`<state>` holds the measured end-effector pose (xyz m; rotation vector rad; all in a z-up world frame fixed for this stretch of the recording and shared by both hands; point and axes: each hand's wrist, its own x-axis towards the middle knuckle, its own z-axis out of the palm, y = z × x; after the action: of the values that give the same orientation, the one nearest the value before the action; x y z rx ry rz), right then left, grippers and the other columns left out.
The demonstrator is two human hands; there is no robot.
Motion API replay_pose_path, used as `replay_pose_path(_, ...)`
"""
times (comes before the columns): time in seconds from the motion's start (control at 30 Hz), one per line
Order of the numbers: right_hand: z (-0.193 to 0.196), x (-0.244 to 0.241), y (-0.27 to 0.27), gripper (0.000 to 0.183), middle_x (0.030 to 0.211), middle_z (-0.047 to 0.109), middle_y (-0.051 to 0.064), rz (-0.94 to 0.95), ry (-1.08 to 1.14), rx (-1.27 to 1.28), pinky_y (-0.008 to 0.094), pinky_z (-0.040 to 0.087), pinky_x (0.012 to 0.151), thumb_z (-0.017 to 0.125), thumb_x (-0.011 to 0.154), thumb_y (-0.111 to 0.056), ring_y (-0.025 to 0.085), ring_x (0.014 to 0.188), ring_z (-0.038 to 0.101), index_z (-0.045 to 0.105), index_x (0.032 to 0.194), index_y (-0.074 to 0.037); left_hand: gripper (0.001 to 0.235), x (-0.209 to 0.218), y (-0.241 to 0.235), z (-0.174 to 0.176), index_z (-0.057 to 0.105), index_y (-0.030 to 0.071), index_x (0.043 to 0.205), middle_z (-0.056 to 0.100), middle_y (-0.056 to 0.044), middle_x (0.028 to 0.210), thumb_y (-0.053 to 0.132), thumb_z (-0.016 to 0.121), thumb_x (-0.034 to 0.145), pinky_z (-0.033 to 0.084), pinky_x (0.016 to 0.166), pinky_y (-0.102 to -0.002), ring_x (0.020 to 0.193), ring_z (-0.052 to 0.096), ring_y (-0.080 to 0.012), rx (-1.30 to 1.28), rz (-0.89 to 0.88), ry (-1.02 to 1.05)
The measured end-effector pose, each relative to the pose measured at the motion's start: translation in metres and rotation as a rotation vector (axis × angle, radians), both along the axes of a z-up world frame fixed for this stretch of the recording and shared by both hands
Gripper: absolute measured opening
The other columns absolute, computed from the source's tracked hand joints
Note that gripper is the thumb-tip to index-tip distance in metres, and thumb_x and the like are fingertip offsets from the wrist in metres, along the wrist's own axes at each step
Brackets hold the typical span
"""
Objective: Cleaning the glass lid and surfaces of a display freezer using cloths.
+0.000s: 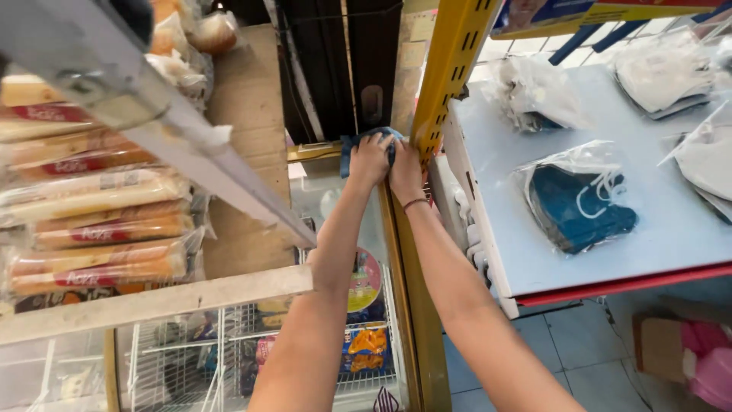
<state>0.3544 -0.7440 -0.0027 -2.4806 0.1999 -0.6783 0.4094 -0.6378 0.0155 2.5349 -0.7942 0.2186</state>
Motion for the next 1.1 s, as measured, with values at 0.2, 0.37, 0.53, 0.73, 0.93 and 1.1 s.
replay_pose_path(0.2,0.058,-0.063,0.029,0.035,0.133,0.064,0.016,-0.102,0.198,-0.052,0.049,0.040,0.105,0.053,0.095,-0.005,0.036,0.125,0.055,0.064,0.129,-0.002,0.037,-0.022,0.019,0.008,0.069,0.019,0.131,0.058,-0.006,0.148,0.018,0.054,0.097,0.034,0.116,-0.055,0.143,0.047,-0.0279,-0.045,-0.094,0.108)
replay_pose_path(0.37,0.039,-0.128,0.036,0.043,0.136,0.063,0.020,-0.061,0.177,-0.322,0.042,0.046,0.108,0.056,0.090,-0.002,0.035,0.123,0.058,0.061,0.132,0.006,0.036,-0.078,0.046,0.010,0.067,0.014,0.133,0.055,-0.010,0.152,0.014,0.054,0.099,0.033,0.118,-0.057,0.146,0.043,-0.0318,-0.015,-0.283,0.098)
replay_pose_path(0.53,0.040,-0.239,0.049,0.052,0.140,0.060,0.022,-0.005,0.092,-0.376,0.040,0.048,0.107,0.056,0.087,0.002,0.037,0.125,0.057,0.056,0.138,0.010,0.039,-0.178,0.070,0.027,0.067,0.010,0.132,0.056,-0.012,0.150,0.010,0.057,0.094,0.033,0.116,-0.057,0.144,0.043,-0.0334,-0.068,-0.423,0.035)
replay_pose_path(0.73,0.065,-0.397,0.078,0.070,0.141,0.055,0.023,0.104,0.244,-0.158,0.043,0.047,0.106,0.062,0.068,0.010,0.041,0.122,0.054,0.054,0.138,0.011,0.037,-0.317,0.106,0.024,0.071,0.007,0.118,0.063,-0.010,0.141,0.008,0.064,0.082,0.032,0.121,-0.057,0.143,0.048,-0.0285,0.000,-0.568,-0.047)
replay_pose_path(0.93,0.047,-0.531,0.091,0.057,0.130,0.060,0.018,0.177,0.404,0.066,0.043,0.050,0.097,0.062,0.074,0.010,0.039,0.118,0.058,0.063,0.130,0.003,0.037,-0.441,0.146,0.001,0.072,0.006,0.116,0.066,-0.011,0.133,0.012,0.065,0.080,0.033,0.122,-0.055,0.138,0.052,-0.0297,-0.071,-0.724,0.045)
replay_pose_path(1.1,-0.021,-0.615,0.096,0.048,0.125,0.060,0.015,0.436,0.377,-0.008,0.044,0.051,0.096,0.066,0.079,0.001,0.037,0.112,0.059,0.066,0.128,-0.001,0.032,-0.510,0.188,-0.038,0.072,0.006,0.115,0.067,-0.008,0.128,0.017,0.059,0.088,0.035,0.122,-0.047,0.135,0.056,-0.0278,-0.101,-0.900,0.059)
